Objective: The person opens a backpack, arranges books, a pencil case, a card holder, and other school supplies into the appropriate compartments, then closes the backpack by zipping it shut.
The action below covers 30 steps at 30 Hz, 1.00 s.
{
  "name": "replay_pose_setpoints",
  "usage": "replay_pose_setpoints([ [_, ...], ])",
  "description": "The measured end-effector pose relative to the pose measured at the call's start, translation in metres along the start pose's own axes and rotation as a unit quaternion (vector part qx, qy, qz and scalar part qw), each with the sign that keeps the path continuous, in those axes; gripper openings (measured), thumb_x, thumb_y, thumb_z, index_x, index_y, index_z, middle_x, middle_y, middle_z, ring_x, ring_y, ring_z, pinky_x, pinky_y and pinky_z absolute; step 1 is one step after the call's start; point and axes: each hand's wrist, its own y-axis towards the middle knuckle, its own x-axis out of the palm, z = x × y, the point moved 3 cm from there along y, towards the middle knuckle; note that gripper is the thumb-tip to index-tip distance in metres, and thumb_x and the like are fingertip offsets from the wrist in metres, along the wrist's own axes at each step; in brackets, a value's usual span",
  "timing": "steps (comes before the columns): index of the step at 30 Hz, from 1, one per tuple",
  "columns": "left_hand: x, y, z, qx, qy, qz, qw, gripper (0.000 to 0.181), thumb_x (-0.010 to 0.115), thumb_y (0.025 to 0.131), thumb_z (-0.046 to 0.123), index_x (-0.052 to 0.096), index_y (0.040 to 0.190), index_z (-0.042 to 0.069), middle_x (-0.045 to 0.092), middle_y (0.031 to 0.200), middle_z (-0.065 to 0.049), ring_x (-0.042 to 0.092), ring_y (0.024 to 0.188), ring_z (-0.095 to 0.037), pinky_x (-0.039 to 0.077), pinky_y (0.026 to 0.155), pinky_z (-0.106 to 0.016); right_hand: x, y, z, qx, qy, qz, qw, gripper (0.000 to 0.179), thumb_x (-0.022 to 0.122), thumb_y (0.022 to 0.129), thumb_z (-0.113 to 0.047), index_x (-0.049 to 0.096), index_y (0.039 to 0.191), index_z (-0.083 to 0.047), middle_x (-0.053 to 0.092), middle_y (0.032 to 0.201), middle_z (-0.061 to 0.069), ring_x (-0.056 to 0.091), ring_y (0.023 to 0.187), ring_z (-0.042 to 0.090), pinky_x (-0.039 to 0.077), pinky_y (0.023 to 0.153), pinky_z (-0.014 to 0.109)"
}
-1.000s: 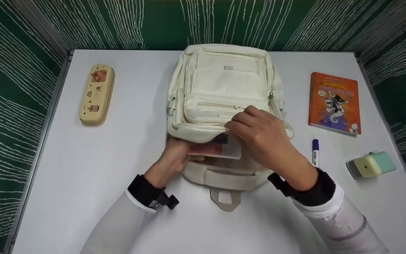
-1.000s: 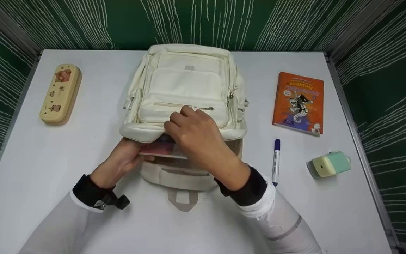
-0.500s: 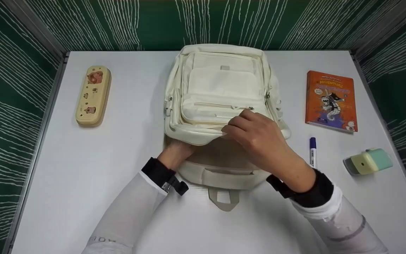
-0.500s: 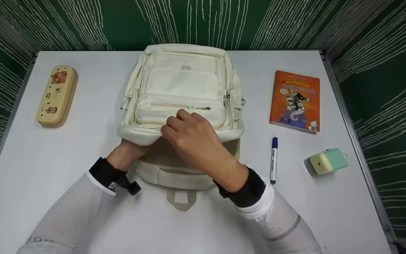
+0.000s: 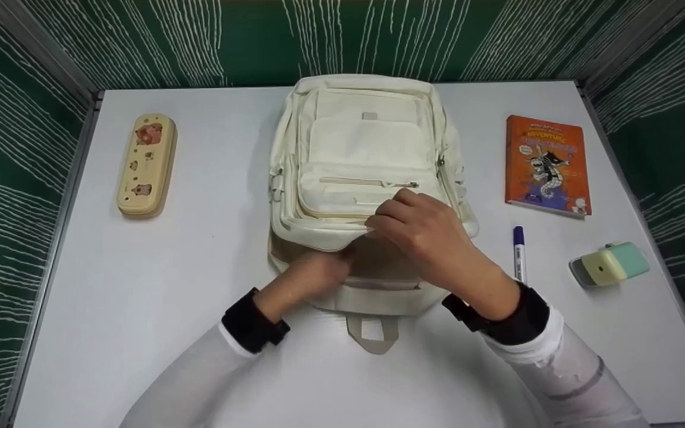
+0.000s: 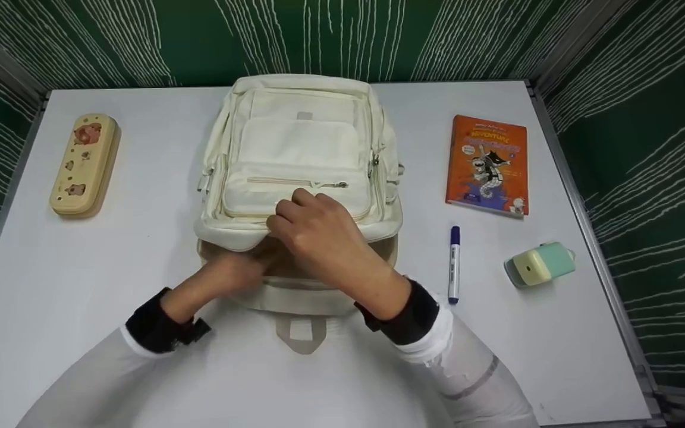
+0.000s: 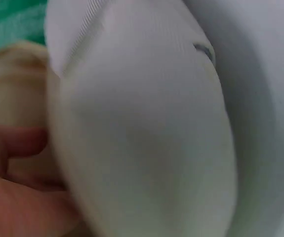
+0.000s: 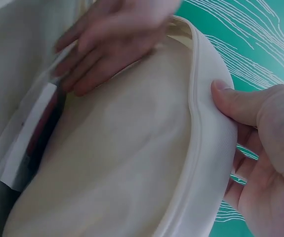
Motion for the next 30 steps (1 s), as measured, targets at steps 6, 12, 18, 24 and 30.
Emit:
replay_pose_setpoints([
  [6, -0.008, -0.045, 0.067, 0.243, 0.137, 0.218, 0.9351, 0.018, 0.062, 0.083, -0.003, 0.063, 0.071, 0.011, 0.053, 0.066, 0.001, 0.050, 0.055, -0.013, 0.039, 0.044, -0.028, 0.007, -0.007, 0.001, 0.002, 0.000, 0.003, 1.0000, 0.013, 0.083, 0.088, -0.003, 0.074, 0.096, -0.007, 0.069, 0.087, 0.004, 0.061, 0.080, 0.024, 0.052, 0.067, 0.036],
  [12, -0.020, -0.056, 0.076, 0.304, 0.238, 0.411, 0.8255, 0.017, 0.055, 0.076, -0.006, 0.068, 0.084, 0.002, 0.062, 0.083, -0.009, 0.054, 0.070, -0.023, 0.046, 0.062, -0.032, 0.021, -0.016, -0.002, -0.001, -0.003, -0.011, 0.9999, 0.015, 0.085, 0.084, -0.002, 0.073, 0.091, -0.008, 0.067, 0.084, 0.003, 0.061, 0.076, 0.023, 0.049, 0.061, 0.033],
  [18, -0.017, -0.049, 0.059, 0.224, 0.225, 0.358, 0.8781, 0.019, 0.062, 0.083, -0.001, 0.072, 0.100, 0.001, 0.067, 0.095, -0.012, 0.062, 0.088, -0.029, 0.052, 0.081, -0.041, 0.040, -0.028, -0.010, -0.006, 0.004, -0.025, 0.9997, 0.017, 0.087, 0.081, -0.001, 0.074, 0.091, -0.007, 0.068, 0.082, 0.003, 0.062, 0.074, 0.022, 0.050, 0.059, 0.033],
  [24, -0.009, -0.053, 0.051, 0.211, 0.222, 0.320, 0.8965, 0.015, 0.067, 0.084, -0.011, 0.072, 0.091, 0.000, 0.062, 0.082, -0.008, 0.056, 0.075, -0.025, 0.046, 0.063, -0.032, 0.053, -0.041, -0.009, 0.010, 0.040, -0.040, 0.9983, 0.015, 0.087, 0.086, -0.012, 0.075, 0.093, -0.007, 0.070, 0.085, 0.001, 0.063, 0.075, 0.019, 0.053, 0.063, 0.033],
  [30, -0.009, -0.053, 0.052, 0.212, 0.209, 0.321, 0.8993, 0.017, 0.065, 0.082, -0.016, 0.069, 0.086, 0.000, 0.061, 0.081, -0.007, 0.054, 0.072, -0.024, 0.043, 0.060, -0.031, 0.031, -0.070, 0.032, 0.088, 0.060, -0.019, 0.9941, 0.034, 0.080, 0.092, -0.021, 0.072, 0.117, 0.001, 0.075, 0.108, 0.014, 0.071, 0.096, 0.029, 0.060, 0.080, 0.044],
])
